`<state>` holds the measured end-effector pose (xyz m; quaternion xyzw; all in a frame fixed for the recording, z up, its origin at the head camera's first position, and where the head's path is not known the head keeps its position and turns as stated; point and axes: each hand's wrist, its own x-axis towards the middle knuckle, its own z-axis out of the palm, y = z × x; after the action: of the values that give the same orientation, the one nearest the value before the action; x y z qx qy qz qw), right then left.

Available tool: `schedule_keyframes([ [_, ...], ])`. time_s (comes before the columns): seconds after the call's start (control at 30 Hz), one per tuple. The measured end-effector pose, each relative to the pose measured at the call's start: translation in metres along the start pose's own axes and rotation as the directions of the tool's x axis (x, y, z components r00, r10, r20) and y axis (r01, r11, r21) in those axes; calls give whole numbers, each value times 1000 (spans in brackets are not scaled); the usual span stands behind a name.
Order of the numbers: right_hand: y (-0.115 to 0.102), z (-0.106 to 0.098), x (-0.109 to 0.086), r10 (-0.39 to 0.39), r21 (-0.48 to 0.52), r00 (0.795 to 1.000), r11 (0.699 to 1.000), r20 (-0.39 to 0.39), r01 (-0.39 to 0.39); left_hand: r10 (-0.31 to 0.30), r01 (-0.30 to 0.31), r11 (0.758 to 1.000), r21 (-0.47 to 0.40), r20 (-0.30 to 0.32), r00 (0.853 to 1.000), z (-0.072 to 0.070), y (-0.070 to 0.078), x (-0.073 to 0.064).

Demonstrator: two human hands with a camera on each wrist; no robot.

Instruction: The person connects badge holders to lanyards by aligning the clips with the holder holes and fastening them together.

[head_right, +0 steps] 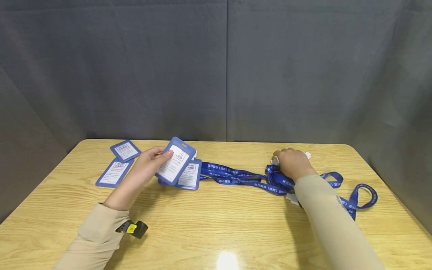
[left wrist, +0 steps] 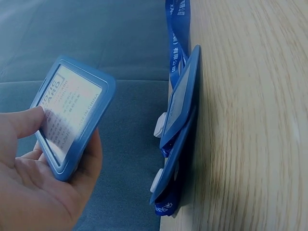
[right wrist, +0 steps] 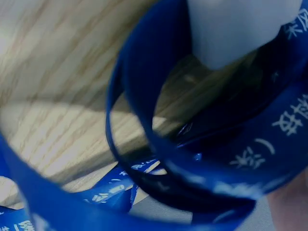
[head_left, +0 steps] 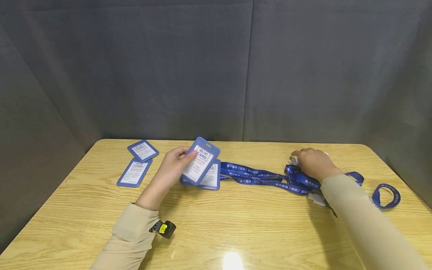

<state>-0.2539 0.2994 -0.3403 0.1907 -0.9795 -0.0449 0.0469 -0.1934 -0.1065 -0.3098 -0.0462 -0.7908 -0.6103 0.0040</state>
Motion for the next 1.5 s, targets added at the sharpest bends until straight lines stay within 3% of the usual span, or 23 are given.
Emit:
schedule_keyframes([
  [0.73,-4,-1,-2,58,62,998,996,19,-59,6,-6,999,33,-8,1000,2,0,0],
  [1.1,-3,-2,-3,47,39,999,998,8,-47,14,-15,1000,27,13,1000,5,-1,-2],
  [1.33,-2,-1,-3,29,-5,998,1000,-64,-29,23,-24,999,28,30,999,6,-2,-2],
  [1.5,-3,-1,-2,18,15,990,1000,-140,-16,15,-16,1000,23,38,999,6,-4,-2],
])
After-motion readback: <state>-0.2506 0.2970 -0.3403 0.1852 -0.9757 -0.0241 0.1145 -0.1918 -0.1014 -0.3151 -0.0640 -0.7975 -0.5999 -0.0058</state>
